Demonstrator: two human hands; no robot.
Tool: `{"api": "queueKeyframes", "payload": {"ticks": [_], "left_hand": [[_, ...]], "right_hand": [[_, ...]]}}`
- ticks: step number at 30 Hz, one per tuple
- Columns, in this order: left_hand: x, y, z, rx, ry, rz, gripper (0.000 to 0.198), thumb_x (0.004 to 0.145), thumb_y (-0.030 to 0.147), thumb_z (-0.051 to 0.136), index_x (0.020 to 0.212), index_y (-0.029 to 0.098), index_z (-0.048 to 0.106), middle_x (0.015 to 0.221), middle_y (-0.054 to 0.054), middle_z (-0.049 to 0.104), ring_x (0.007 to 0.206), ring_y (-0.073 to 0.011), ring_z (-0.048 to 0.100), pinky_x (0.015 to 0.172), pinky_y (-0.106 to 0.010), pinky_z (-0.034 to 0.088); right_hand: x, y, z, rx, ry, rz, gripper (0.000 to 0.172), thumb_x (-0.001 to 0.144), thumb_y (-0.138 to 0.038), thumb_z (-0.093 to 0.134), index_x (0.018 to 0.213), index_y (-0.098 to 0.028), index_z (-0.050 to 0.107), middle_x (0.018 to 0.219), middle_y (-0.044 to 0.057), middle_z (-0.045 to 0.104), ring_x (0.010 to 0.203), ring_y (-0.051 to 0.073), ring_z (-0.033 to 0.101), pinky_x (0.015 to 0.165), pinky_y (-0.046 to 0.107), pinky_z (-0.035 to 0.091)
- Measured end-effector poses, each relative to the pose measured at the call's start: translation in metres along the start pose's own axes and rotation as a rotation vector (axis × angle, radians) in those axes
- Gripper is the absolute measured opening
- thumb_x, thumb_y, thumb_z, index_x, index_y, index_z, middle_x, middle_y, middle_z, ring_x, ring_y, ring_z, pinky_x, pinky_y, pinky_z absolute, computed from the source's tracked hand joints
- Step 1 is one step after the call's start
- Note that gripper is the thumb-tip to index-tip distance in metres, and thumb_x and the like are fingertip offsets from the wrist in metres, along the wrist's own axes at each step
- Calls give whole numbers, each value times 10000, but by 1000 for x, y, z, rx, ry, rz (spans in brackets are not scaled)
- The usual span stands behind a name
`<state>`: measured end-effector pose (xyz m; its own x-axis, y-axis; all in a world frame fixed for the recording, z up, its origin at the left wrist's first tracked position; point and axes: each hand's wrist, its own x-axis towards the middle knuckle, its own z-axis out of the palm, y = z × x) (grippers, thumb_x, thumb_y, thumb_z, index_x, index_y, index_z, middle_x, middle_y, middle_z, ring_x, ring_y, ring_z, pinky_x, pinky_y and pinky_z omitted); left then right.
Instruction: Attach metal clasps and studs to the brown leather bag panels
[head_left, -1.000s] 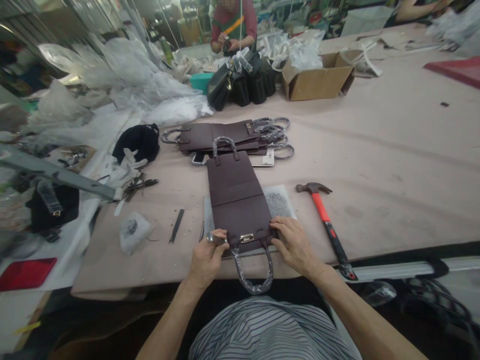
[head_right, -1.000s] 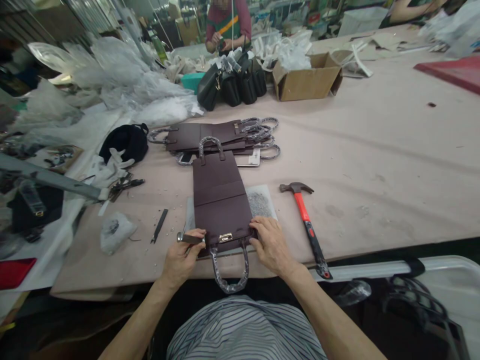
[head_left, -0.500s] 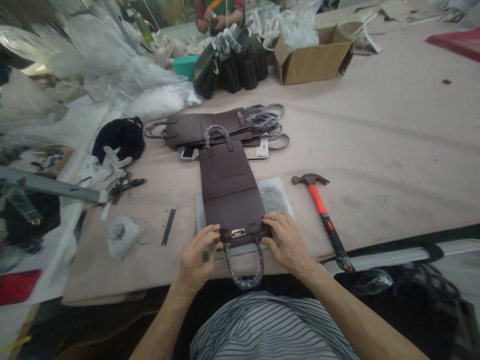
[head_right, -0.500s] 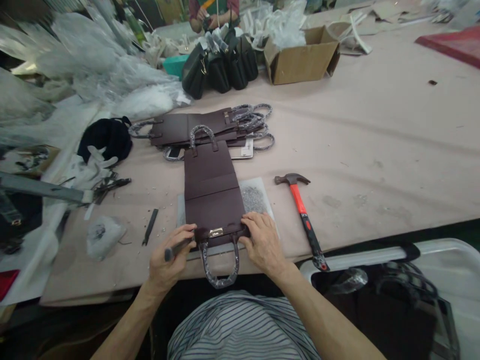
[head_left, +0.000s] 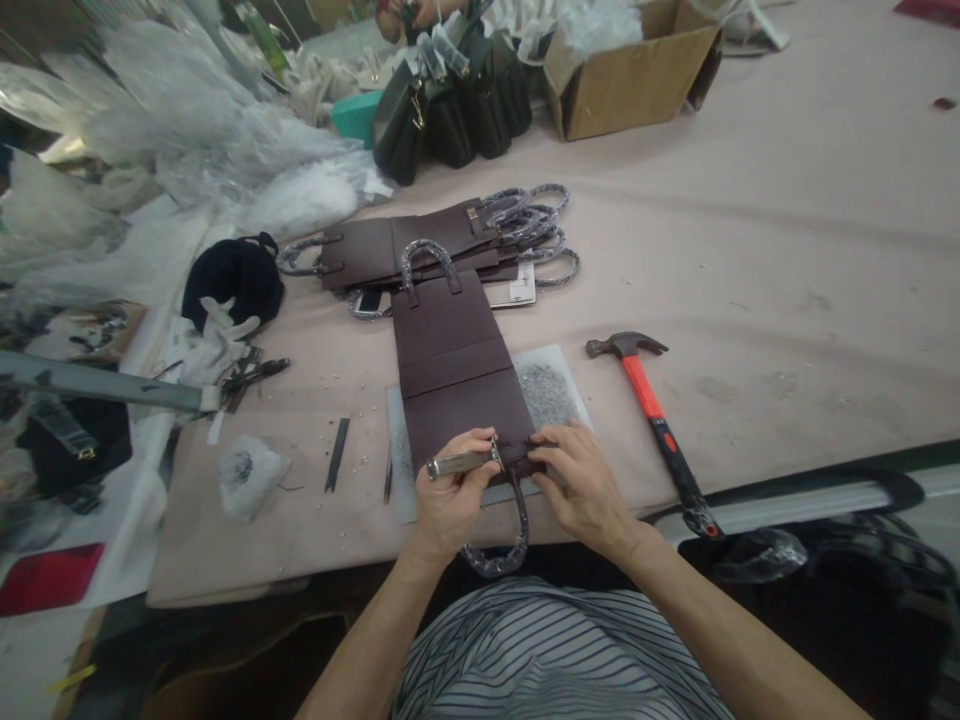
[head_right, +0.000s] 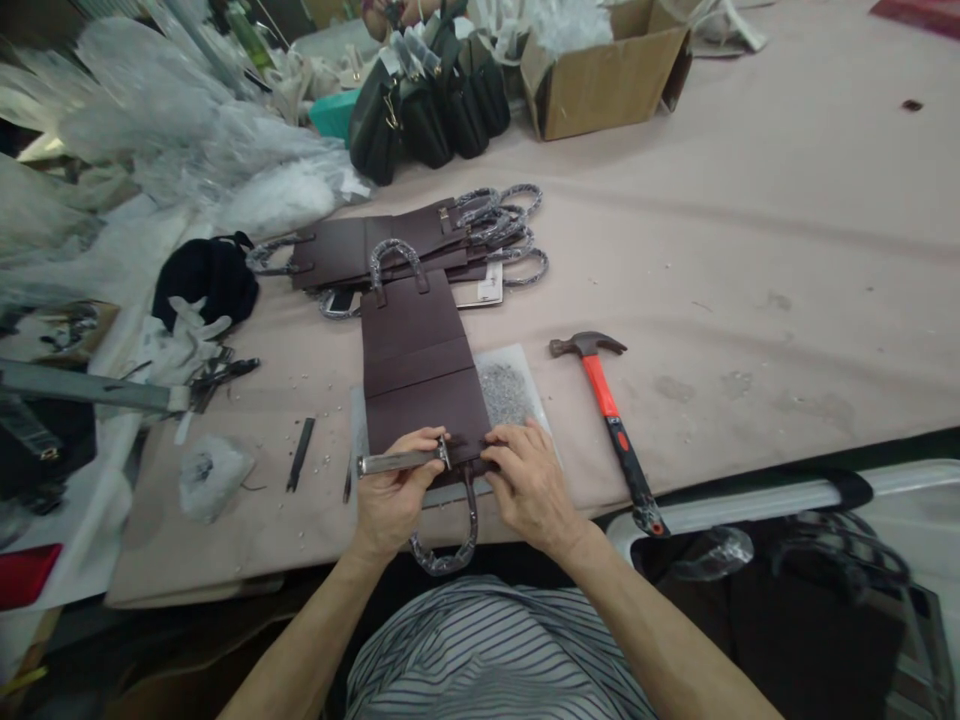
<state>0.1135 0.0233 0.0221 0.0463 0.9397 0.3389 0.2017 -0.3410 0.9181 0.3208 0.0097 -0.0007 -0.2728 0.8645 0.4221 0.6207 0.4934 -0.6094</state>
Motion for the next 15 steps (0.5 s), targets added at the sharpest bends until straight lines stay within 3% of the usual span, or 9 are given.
{"api": "queueKeyframes", "payload": {"ticks": [4,15], "left_hand": [[-3,-7,3,26,8,-26,107,883,206,729,985,183,706,1119,-106,758,1036,-230,739,979,-438,601],[0,-6,3,62,-9,4,102,878,198,735,977,190,710,1102,-95,766,1045,-225,733,963,-416,600]], "right_hand": [[-4,1,-4,1,-37,-62,241,927,-80,516,1055,-227,659,1180,81,622,1098,228,575,1112,541,356],[0,-1,-5,-41,-126,-36,296,936,-96,496,1125,-241,672,1171,82,623,1098,246,543,1094,556,339]]}}
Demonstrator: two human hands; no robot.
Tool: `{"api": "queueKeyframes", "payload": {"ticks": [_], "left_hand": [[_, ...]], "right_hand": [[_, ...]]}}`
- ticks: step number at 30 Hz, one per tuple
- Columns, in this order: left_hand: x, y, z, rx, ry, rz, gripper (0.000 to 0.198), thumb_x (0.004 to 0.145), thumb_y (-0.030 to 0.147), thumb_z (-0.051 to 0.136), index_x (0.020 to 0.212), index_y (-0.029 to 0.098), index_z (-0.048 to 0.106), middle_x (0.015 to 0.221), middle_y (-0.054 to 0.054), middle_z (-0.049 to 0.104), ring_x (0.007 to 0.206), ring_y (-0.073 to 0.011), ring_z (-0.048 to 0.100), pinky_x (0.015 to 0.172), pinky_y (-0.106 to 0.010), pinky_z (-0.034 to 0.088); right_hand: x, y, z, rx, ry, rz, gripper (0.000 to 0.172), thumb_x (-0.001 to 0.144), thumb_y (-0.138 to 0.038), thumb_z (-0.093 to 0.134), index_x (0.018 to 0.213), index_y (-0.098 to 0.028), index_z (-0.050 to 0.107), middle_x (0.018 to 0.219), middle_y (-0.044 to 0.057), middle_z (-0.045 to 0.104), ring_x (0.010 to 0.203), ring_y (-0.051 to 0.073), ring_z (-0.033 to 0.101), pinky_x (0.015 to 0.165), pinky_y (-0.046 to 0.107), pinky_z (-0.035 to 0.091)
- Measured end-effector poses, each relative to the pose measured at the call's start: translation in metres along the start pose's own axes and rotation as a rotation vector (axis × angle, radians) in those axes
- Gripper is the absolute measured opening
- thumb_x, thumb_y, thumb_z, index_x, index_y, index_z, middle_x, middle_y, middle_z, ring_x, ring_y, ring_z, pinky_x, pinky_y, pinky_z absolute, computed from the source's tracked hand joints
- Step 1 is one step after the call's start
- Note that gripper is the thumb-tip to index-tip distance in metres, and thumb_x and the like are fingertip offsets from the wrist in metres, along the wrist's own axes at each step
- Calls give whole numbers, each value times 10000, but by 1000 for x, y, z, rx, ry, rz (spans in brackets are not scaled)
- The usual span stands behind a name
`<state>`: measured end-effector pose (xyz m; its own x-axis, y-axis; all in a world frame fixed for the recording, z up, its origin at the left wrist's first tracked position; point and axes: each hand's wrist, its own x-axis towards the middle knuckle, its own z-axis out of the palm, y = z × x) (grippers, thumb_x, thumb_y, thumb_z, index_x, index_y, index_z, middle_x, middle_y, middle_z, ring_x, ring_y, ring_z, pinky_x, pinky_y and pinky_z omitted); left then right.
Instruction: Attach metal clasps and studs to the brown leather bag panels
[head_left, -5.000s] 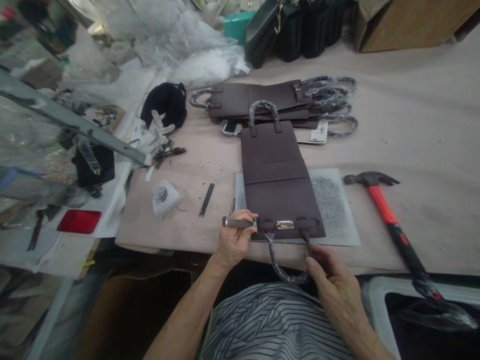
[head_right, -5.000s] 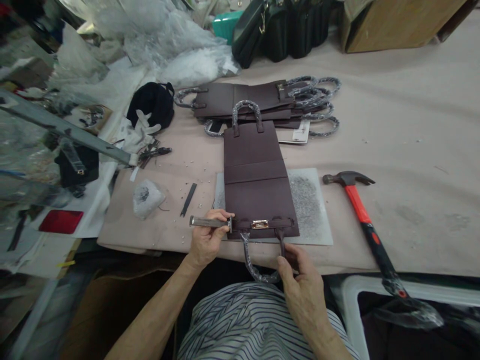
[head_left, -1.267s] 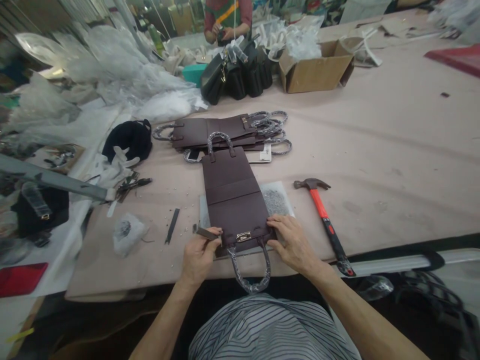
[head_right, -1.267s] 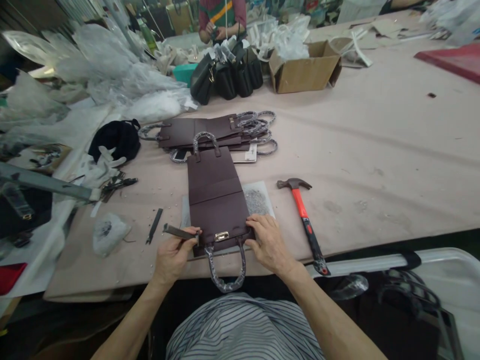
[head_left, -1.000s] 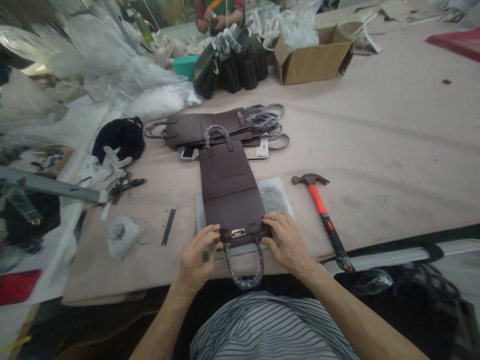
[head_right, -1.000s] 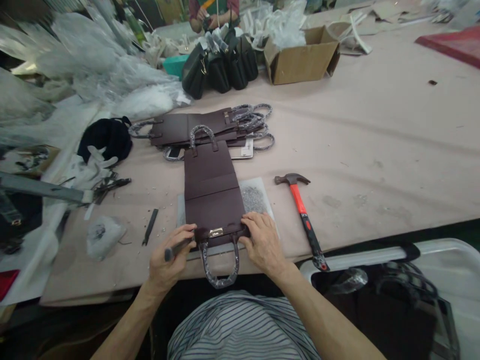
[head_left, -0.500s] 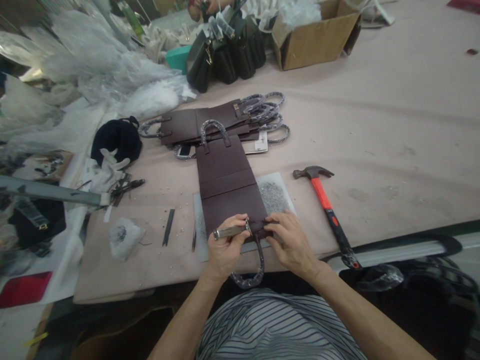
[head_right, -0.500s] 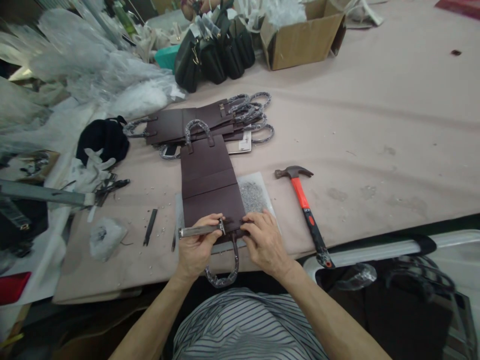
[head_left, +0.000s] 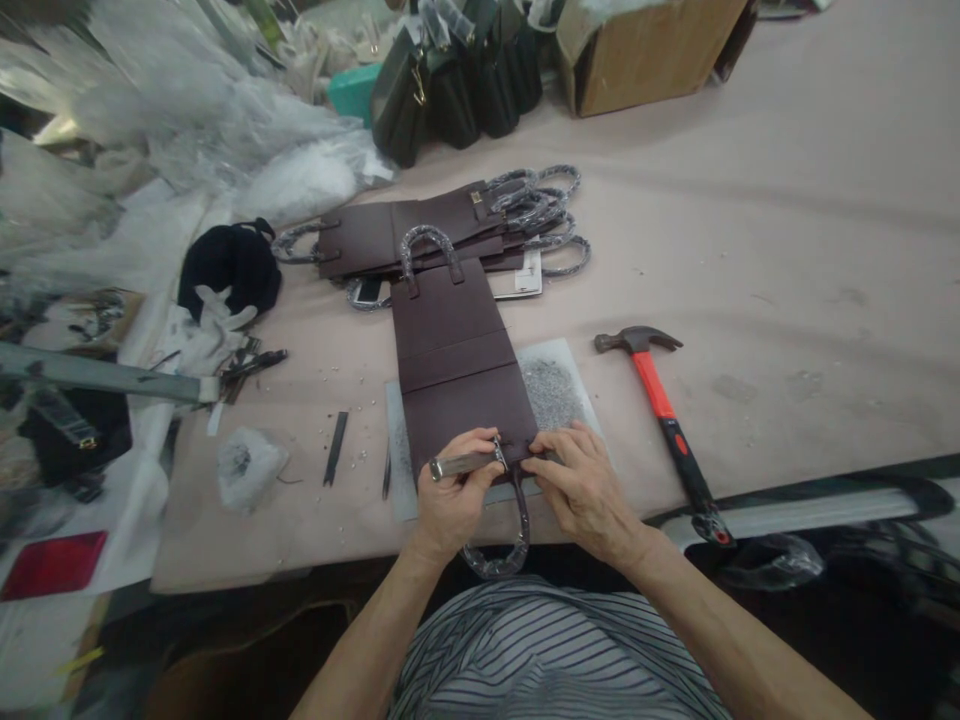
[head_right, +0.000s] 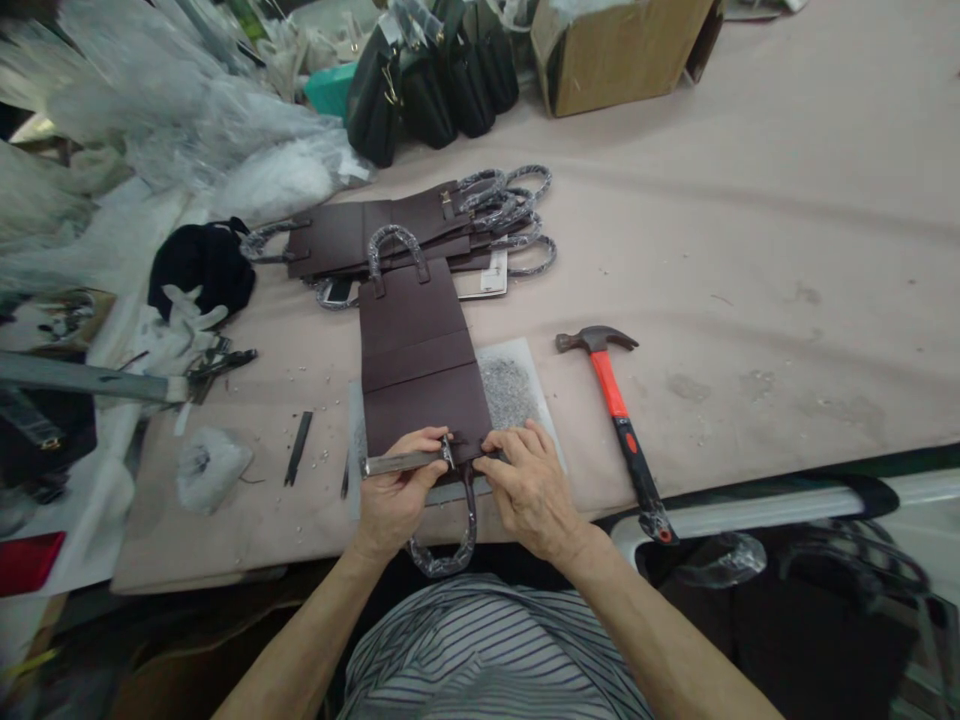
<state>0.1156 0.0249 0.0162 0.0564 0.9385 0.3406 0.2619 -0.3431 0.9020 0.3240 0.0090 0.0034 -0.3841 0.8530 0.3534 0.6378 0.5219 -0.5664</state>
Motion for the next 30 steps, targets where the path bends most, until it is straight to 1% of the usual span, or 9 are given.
{"api": "queueKeyframes", "payload": {"ticks": [5,10,14,18,22,24,26,28,30], "left_hand": [[1,0,0,11,-13,-5,95,890,210,722,982,190,710,1103,-94,767,1054,-223,731,972,-413,593],[4,2,0,10,-10,-44,98,882,249,728,955,185,714,1078,-102,775,1035,-237,737,979,-432,592],[7,1,1,-29,-10,-92,93,874,248,728,940,183,720,1067,-105,776,1004,-233,746,947,-395,607],[7,0,2,-51,0,-131,111,871,270,727,932,177,719,1067,-112,775,996,-240,748,932,-393,615],[9,0,2,-57,-22,-139,111,855,254,742,930,175,724,1067,-112,778,1005,-244,747,932,-392,617],[10,0,2,-58,-34,-143,96,852,233,743,927,176,727,1065,-109,780,1007,-240,747,924,-381,620],[11,0,2,-59,-38,-146,87,850,217,741,926,177,729,1071,-107,780,1008,-237,747,935,-385,617],[11,0,2,-60,-40,-148,88,846,210,742,926,177,731,1076,-108,779,1014,-240,746,963,-400,607],[12,0,2,-63,-55,-152,90,840,206,743,925,176,733,1078,-109,780,1016,-242,746,980,-408,601]], "right_hand": [[1,1,-1,0,-22,-1,276,945,-96,483,1085,-244,669,1162,76,613,1079,242,541,1076,549,338],[3,2,-1,9,-33,10,272,940,-98,492,1076,-254,669,1163,75,617,1081,246,539,1079,556,328],[2,2,-1,30,-29,19,274,945,-96,480,1090,-253,652,1167,74,621,1089,244,548,1082,548,329],[1,2,0,62,-11,55,276,911,-90,502,1106,-244,621,1135,63,644,1065,241,568,1111,551,316],[2,1,0,73,-3,62,268,889,-88,509,1087,-245,596,1122,62,650,1071,251,576,1119,553,316],[3,0,0,69,-9,76,303,880,-85,515,1129,-245,582,1141,69,643,1077,259,574,1114,559,320],[3,-2,1,62,6,100,343,861,-93,536,1171,-239,567,1201,93,617,1121,281,557,1104,568,334],[3,-2,2,51,37,116,360,838,-101,552,1175,-227,556,1258,119,584,1168,304,536,1098,578,348],[3,-2,4,39,57,115,344,828,-107,554,1153,-220,546,1273,128,574,1175,309,534,1099,583,351]]}}
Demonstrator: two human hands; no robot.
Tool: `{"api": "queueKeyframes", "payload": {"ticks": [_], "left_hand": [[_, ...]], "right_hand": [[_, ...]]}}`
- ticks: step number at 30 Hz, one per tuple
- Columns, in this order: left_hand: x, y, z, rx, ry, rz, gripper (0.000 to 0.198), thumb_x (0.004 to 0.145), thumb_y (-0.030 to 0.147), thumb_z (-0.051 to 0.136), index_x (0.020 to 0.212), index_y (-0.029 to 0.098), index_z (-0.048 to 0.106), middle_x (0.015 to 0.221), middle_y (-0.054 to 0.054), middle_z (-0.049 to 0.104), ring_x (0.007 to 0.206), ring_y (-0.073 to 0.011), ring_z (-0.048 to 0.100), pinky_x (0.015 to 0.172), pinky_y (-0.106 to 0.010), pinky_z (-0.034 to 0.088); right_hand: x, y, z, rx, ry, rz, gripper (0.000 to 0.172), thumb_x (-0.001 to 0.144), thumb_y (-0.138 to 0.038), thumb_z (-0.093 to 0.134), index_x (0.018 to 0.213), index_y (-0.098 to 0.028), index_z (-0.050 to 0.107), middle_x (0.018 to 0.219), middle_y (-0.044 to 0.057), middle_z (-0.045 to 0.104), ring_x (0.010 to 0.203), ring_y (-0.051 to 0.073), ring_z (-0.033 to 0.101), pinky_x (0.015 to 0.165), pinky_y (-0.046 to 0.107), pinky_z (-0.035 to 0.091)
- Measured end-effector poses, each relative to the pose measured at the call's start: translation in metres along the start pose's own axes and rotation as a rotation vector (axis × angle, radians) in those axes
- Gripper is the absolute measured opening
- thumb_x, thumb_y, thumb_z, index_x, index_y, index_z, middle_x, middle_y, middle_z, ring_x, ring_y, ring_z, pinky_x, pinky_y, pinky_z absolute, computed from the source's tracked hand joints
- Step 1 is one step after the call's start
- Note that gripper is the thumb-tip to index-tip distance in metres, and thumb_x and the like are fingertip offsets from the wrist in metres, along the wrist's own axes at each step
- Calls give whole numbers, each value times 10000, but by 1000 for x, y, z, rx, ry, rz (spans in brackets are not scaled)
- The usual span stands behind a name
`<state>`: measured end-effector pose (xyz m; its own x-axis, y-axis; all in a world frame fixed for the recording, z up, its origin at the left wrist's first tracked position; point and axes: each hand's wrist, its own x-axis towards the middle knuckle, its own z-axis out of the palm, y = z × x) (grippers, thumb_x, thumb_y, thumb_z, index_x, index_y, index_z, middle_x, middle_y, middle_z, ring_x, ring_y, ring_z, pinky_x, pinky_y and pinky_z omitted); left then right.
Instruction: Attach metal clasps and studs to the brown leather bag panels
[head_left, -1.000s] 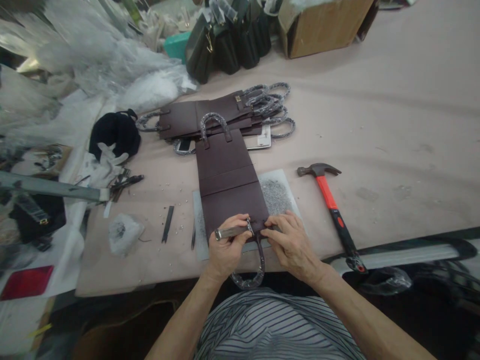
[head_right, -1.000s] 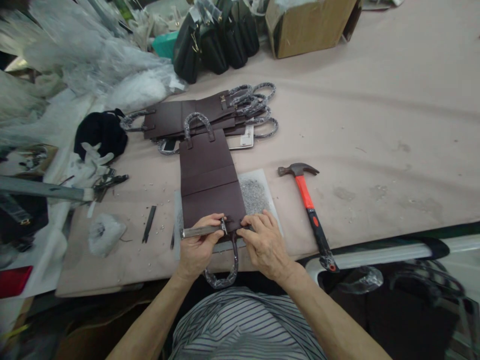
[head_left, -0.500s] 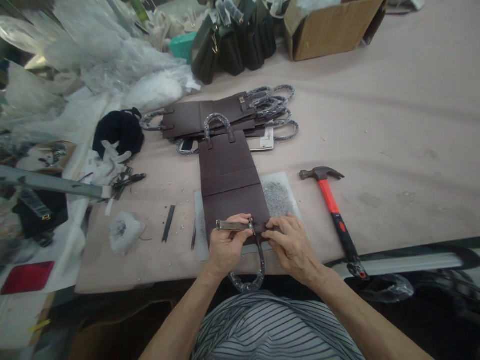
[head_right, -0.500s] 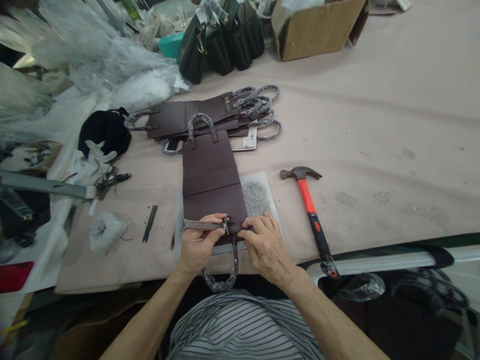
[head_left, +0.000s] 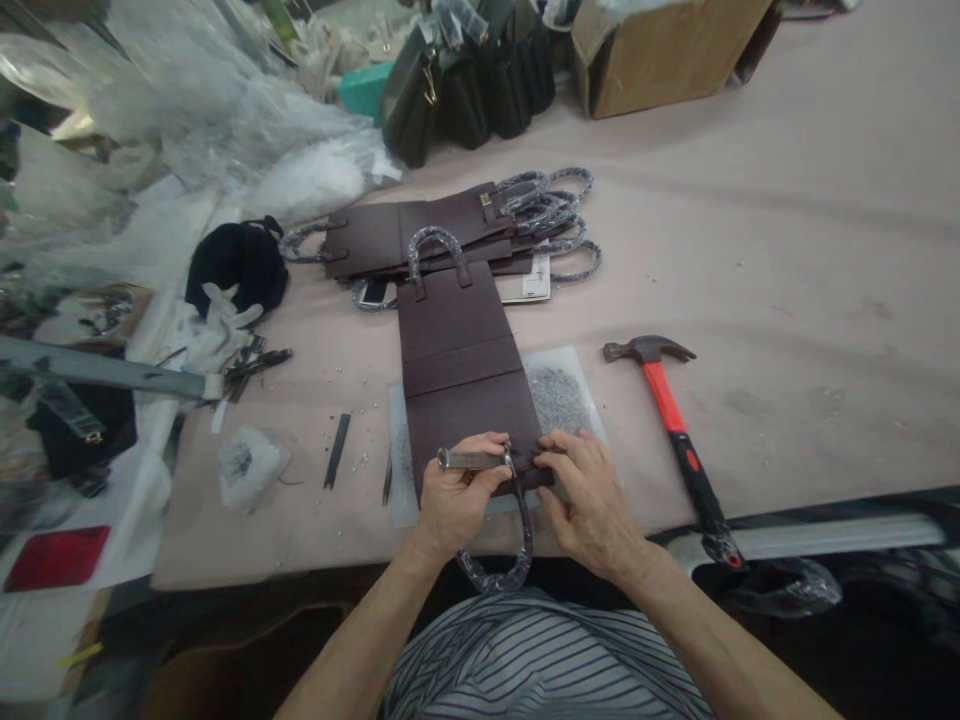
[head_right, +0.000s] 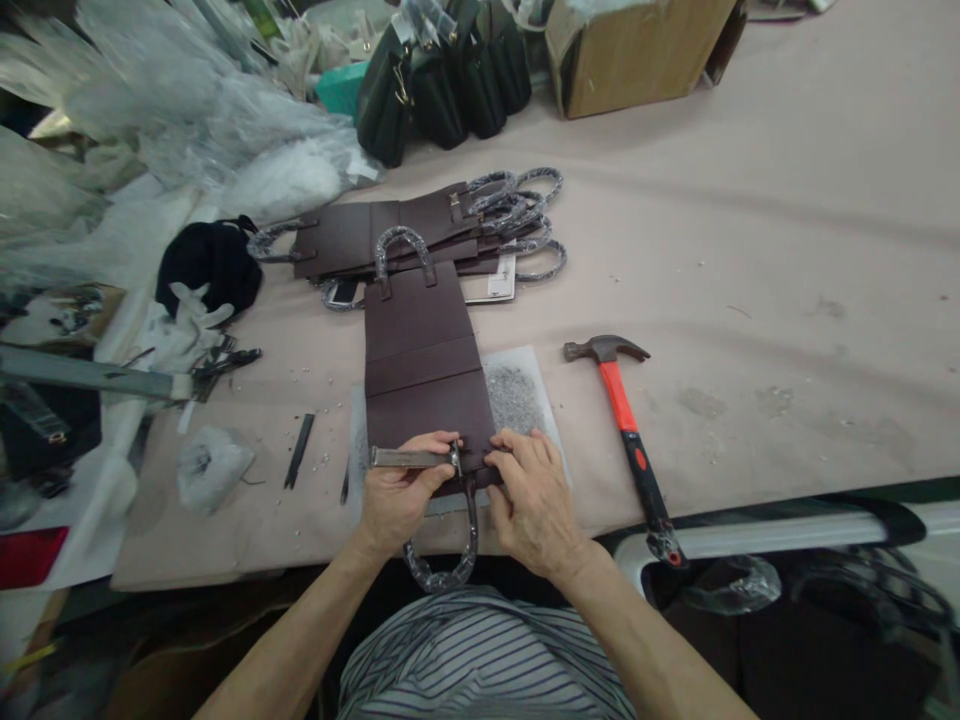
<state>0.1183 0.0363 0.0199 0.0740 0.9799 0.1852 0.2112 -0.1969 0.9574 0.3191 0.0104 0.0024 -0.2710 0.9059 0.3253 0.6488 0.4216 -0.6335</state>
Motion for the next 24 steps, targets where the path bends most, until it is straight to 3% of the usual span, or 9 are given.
{"api": "queueKeyframes", "payload": {"ticks": [5,10,16,19,22,24], "left_hand": [[4,1,0,9,-42,-11,91,839,199,741,927,175,739,1065,-109,782,998,-235,750,954,-386,613],[3,0,0,-2,-4,7,76,844,184,734,920,176,730,1053,-101,782,993,-229,752,928,-368,620],[1,0,0,-63,61,-20,79,851,204,738,916,168,711,1036,-99,779,969,-225,758,885,-357,631],[1,0,0,-58,66,-17,85,845,217,747,908,168,717,1028,-101,782,984,-226,751,916,-367,620],[2,0,0,-65,52,-24,85,846,210,743,917,168,722,1038,-104,781,987,-224,749,910,-360,618],[3,0,-1,-78,44,-22,84,845,203,741,918,166,721,1039,-104,782,986,-223,748,901,-354,620]], "right_hand": [[0,0,-1,-16,-23,-22,349,838,-111,545,1168,-221,536,1255,118,589,1158,301,546,1101,568,342],[5,-3,-5,10,-43,20,375,811,-103,567,1172,-203,565,1243,122,590,1149,309,533,1050,540,364],[24,8,-7,66,-21,53,155,936,-160,505,1017,-231,616,1060,59,660,1031,233,605,906,426,384],[30,18,-4,64,23,33,189,951,-135,487,1012,-235,634,1026,47,675,991,210,623,872,401,381],[32,24,-3,46,-10,-20,282,965,-100,439,1030,-249,670,1038,48,677,969,204,625,838,388,378],[35,24,-4,32,-34,-1,254,960,-112,473,1073,-240,662,1010,49,682,930,206,633,818,378,390]]}}
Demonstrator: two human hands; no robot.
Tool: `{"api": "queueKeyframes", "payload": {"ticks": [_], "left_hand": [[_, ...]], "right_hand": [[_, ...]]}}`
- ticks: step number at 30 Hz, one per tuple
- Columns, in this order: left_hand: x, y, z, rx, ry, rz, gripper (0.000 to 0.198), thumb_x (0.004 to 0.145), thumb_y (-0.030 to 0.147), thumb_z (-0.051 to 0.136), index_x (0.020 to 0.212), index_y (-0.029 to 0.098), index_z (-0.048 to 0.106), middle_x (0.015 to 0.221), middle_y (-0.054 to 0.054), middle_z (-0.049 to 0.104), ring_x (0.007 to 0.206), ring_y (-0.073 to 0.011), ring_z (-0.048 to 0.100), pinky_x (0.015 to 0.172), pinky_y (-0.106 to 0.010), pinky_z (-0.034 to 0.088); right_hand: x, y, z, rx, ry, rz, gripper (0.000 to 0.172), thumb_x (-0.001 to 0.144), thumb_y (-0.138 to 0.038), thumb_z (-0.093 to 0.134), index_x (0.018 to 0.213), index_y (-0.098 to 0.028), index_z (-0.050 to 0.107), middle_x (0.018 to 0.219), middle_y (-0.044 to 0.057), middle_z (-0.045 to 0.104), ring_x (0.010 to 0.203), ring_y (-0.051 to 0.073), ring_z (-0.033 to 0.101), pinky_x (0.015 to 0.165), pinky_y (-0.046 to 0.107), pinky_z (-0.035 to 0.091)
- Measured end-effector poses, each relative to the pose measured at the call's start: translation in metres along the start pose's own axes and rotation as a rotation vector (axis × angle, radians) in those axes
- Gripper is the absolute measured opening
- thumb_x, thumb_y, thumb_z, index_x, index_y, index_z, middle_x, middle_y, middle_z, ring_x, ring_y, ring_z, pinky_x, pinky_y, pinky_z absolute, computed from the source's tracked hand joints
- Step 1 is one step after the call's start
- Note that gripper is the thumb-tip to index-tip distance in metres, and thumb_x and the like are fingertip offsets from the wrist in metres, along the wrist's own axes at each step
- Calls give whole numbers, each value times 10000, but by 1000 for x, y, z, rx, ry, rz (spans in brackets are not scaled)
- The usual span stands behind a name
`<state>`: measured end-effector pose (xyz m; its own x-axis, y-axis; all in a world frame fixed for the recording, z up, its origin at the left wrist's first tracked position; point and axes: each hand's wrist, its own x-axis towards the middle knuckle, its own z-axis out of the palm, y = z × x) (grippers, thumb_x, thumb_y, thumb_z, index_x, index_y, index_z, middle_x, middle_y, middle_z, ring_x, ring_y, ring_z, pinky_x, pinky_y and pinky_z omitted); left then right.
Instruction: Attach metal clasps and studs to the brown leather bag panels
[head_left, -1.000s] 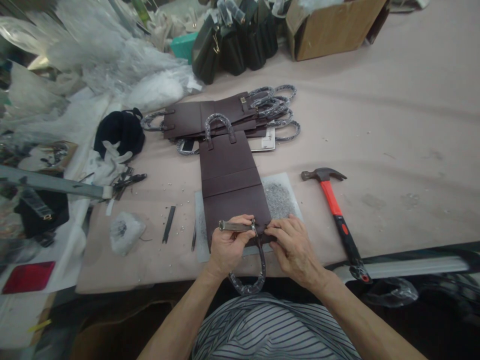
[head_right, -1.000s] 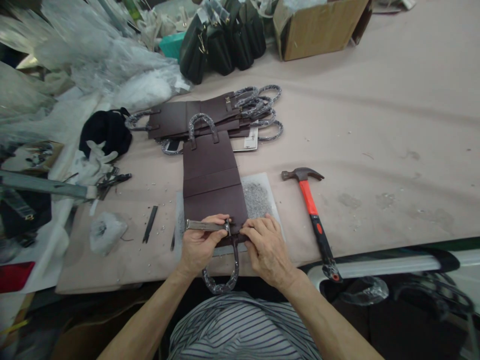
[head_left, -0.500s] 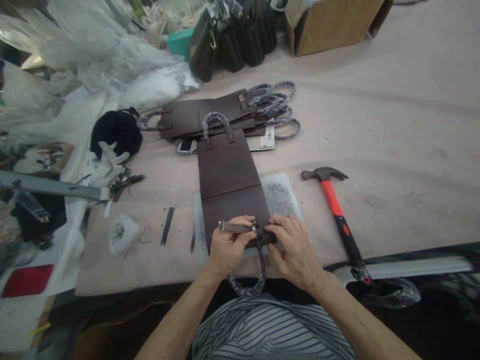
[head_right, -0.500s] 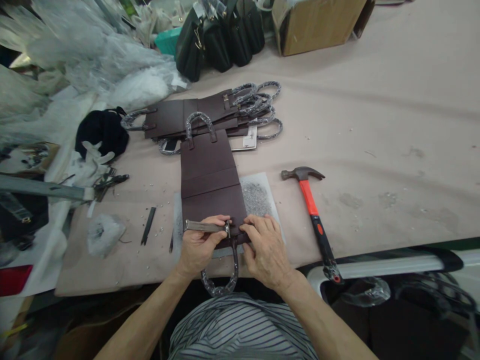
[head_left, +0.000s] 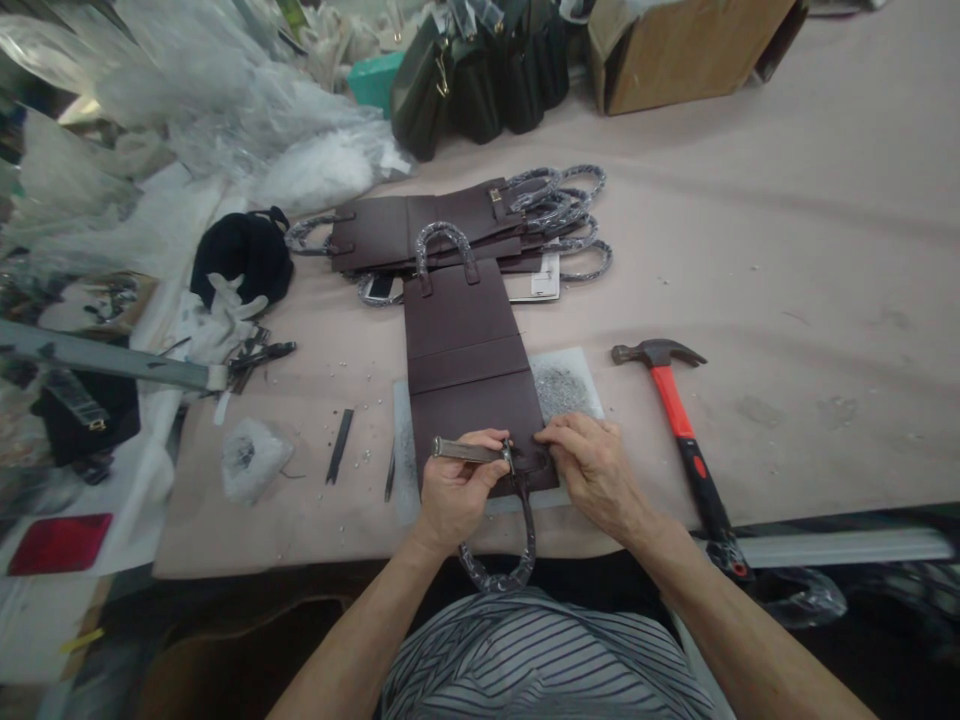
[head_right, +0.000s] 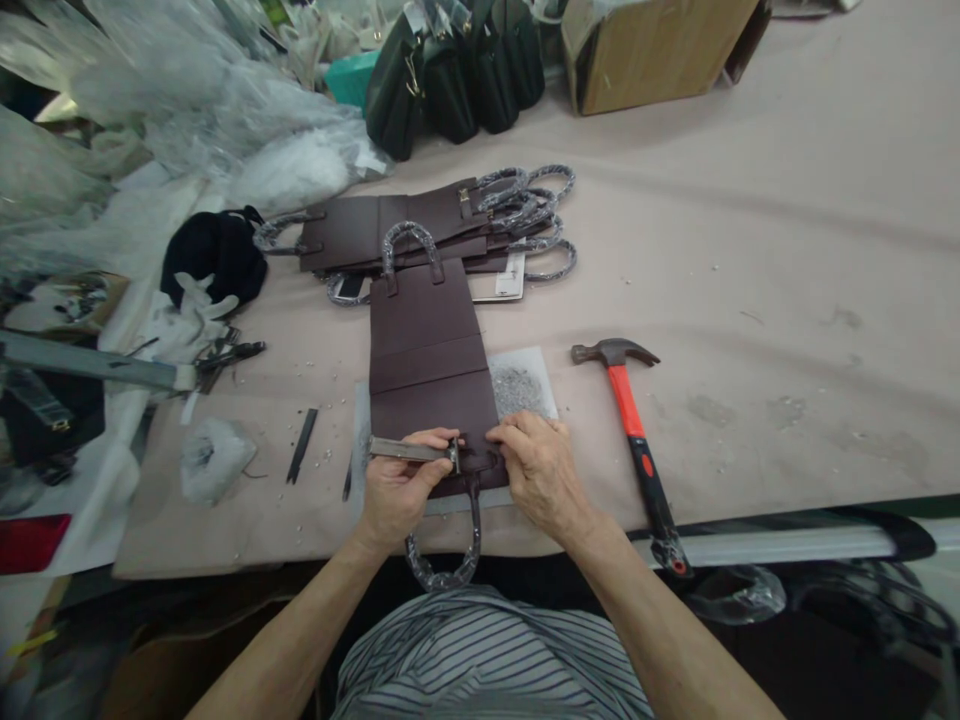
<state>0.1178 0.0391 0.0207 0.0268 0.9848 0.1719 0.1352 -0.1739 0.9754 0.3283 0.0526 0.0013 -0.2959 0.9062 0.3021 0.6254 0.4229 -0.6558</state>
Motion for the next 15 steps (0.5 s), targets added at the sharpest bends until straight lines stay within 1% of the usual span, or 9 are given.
{"api": "queueKeyframes", "payload": {"ticks": [2,5,8,10,12,15], "left_hand": [[0,-1,0,-9,-1,-2,87,841,203,742,914,163,718,1035,-105,782,980,-222,749,892,-352,621],[0,-2,-1,-2,8,-16,88,832,202,744,904,157,720,1032,-108,781,978,-223,747,914,-358,613],[0,-3,0,-14,11,-22,78,826,191,744,893,155,725,1031,-108,780,978,-220,745,920,-350,608],[-1,-3,0,-29,12,-23,75,824,192,745,888,156,726,1028,-107,780,976,-221,745,899,-342,613],[-1,-2,1,-37,17,-29,75,823,192,745,887,157,727,1027,-105,779,974,-220,745,874,-332,618],[0,-2,1,-49,23,-40,71,823,191,744,886,160,729,1027,-100,779,963,-214,745,834,-311,623]], "right_hand": [[6,-2,-3,-29,-32,45,174,934,-144,557,1067,-216,643,916,39,691,836,200,637,784,364,401],[21,-7,-10,-128,-162,82,54,891,-197,670,932,-197,636,789,18,691,707,173,611,731,334,390],[36,-14,-18,-269,-312,98,103,872,-239,727,859,-190,638,759,17,698,663,161,596,671,315,342],[44,-17,-21,-341,-383,106,137,873,-274,742,840,-190,640,740,19,702,659,167,604,644,312,312],[50,-18,-23,-395,-434,107,171,886,-313,737,824,-190,635,727,26,705,662,175,616,627,312,293],[53,-19,-22,-449,-476,82,193,911,-340,709,825,-192,622,721,36,708,666,184,629,625,314,288]]}}
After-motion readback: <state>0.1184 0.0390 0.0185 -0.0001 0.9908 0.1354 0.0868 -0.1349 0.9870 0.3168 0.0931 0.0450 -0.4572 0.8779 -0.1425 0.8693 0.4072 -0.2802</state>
